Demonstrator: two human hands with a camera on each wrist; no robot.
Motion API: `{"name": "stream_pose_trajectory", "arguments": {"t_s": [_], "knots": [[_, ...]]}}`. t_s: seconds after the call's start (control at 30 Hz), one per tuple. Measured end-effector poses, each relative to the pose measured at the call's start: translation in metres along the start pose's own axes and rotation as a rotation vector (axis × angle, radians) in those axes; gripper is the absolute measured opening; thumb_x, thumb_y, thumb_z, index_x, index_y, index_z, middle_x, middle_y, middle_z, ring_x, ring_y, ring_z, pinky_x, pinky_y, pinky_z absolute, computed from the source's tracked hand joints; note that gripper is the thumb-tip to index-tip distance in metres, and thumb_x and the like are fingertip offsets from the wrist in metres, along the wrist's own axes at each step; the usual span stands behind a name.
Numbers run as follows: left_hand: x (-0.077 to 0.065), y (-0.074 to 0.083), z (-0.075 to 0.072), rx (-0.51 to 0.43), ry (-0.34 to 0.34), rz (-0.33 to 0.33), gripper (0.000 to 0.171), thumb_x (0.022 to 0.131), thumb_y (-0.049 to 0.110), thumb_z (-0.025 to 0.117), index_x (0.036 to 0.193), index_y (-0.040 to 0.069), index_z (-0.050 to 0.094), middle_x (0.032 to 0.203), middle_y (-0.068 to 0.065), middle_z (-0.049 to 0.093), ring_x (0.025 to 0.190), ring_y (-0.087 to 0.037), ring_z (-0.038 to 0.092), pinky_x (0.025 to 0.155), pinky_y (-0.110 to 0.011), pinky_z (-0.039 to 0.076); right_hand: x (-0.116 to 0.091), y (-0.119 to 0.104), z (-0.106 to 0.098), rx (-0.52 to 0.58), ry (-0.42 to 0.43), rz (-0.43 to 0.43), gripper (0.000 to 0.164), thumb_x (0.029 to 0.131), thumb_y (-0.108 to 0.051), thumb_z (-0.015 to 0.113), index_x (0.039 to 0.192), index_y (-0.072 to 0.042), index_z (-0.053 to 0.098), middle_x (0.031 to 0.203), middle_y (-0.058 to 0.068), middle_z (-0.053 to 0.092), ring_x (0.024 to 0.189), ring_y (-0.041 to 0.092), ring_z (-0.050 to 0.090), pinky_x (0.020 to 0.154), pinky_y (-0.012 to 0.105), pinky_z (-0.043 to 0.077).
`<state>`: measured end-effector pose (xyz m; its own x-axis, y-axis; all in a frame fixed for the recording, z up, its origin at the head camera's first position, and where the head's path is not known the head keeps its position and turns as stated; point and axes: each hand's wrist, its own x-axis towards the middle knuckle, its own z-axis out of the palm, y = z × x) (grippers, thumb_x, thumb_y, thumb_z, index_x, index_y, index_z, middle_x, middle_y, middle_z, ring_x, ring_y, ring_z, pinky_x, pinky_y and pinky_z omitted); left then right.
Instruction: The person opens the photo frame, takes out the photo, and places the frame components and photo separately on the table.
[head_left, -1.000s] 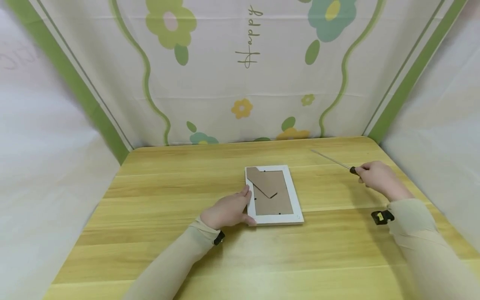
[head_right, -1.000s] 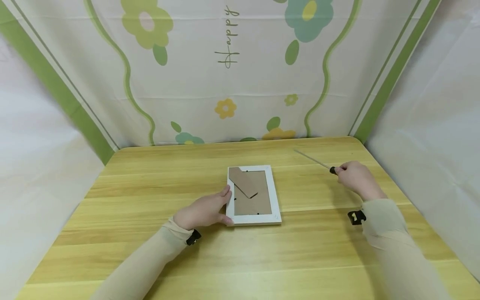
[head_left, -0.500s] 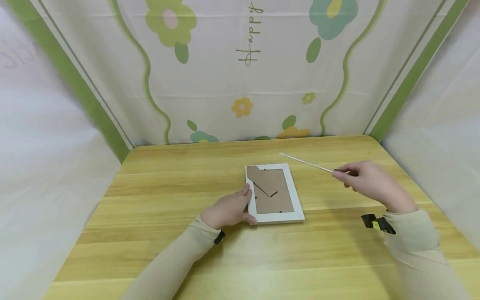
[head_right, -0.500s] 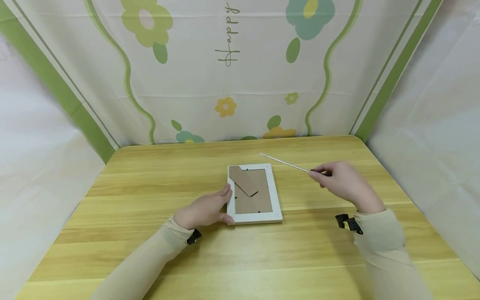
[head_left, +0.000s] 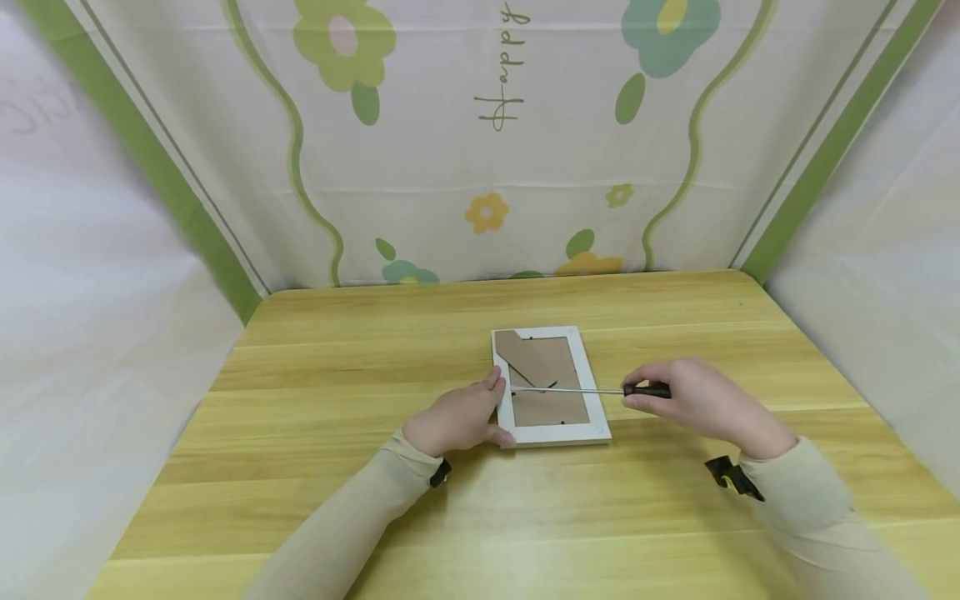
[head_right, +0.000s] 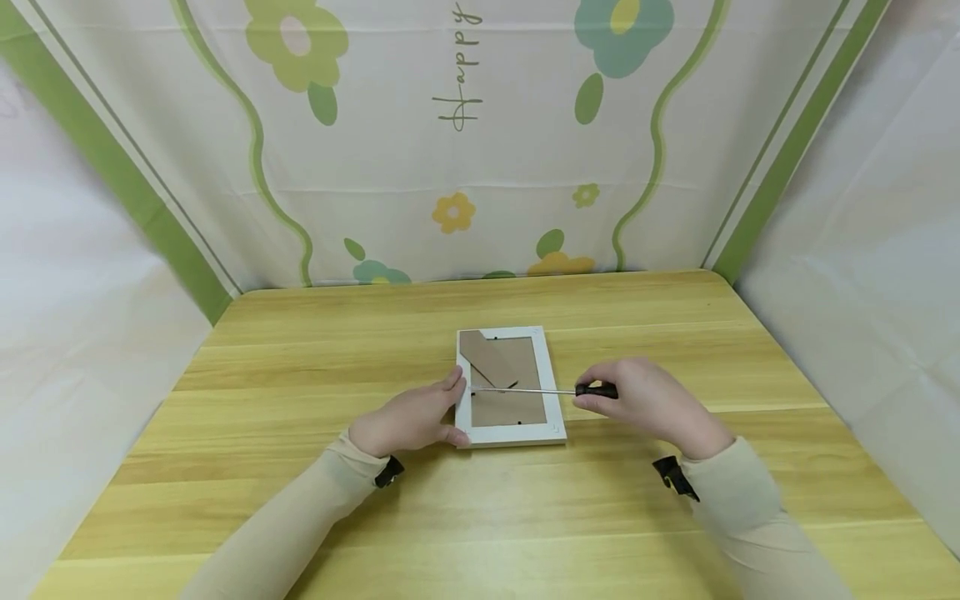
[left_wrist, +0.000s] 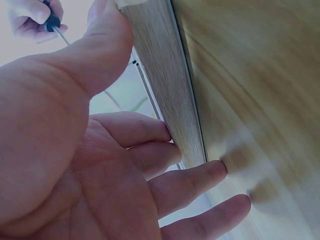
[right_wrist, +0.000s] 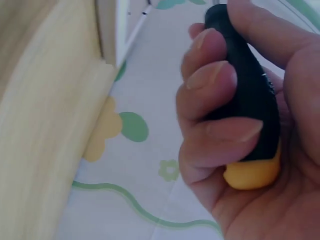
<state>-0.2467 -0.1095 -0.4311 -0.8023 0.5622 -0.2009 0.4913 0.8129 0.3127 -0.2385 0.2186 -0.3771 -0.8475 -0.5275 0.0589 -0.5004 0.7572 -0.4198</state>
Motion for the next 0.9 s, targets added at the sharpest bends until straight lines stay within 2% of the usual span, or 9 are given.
{"name": "stream_pose_trajectory", "arguments": {"t_s": [0.3,0.53,0.77,0.9], "knots": [[-0.001,0.000,-0.002,0.002,-0.011,-0.007,0.096,0.087,0.050,0.070,0.152,-0.007,0.028,0.160,-0.023,0.017,0.142,-0.033,0.032,0.113,-0.040,0.032,0.001,0.011,0.009,-0.016,-0.014,0.016,0.027,0.091,-0.036,0.072,0.105,-0.013,0.076,0.093,-0.007,0.071,0.075,0.004,0.060,0.067,0.031,0.051],[-0.002,0.000,-0.004,-0.010,-0.005,-0.001,0.095,0.087,0.049,0.070,0.151,-0.007,0.029,0.160,-0.024,0.018,0.141,-0.034,0.034,0.112,-0.041,0.033,0.005,0.023,0.014,0.012,-0.044,0.024,0.023,0.092,-0.032,0.072,0.107,-0.015,0.076,0.100,-0.007,0.072,0.087,0.008,0.064,0.075,0.036,0.053],[-0.003,0.000,-0.005,-0.017,0.003,-0.003,0.094,0.086,0.048,0.072,0.151,-0.006,0.031,0.159,-0.023,0.019,0.140,-0.034,0.036,0.112,-0.041,0.033,0.010,0.038,0.022,0.081,-0.089,-0.009,0.029,0.096,-0.029,0.067,0.115,-0.008,0.075,0.112,0.007,0.072,0.104,0.024,0.067,0.084,0.042,0.054],[-0.003,0.001,-0.005,-0.022,0.000,-0.009,0.095,0.086,0.048,0.072,0.152,-0.006,0.031,0.160,-0.022,0.019,0.141,-0.033,0.034,0.113,-0.040,0.032,0.012,0.043,0.025,0.096,-0.096,0.010,0.034,0.097,-0.031,0.066,0.117,-0.006,0.074,0.117,0.011,0.070,0.107,0.026,0.065,0.085,0.043,0.054]]}}
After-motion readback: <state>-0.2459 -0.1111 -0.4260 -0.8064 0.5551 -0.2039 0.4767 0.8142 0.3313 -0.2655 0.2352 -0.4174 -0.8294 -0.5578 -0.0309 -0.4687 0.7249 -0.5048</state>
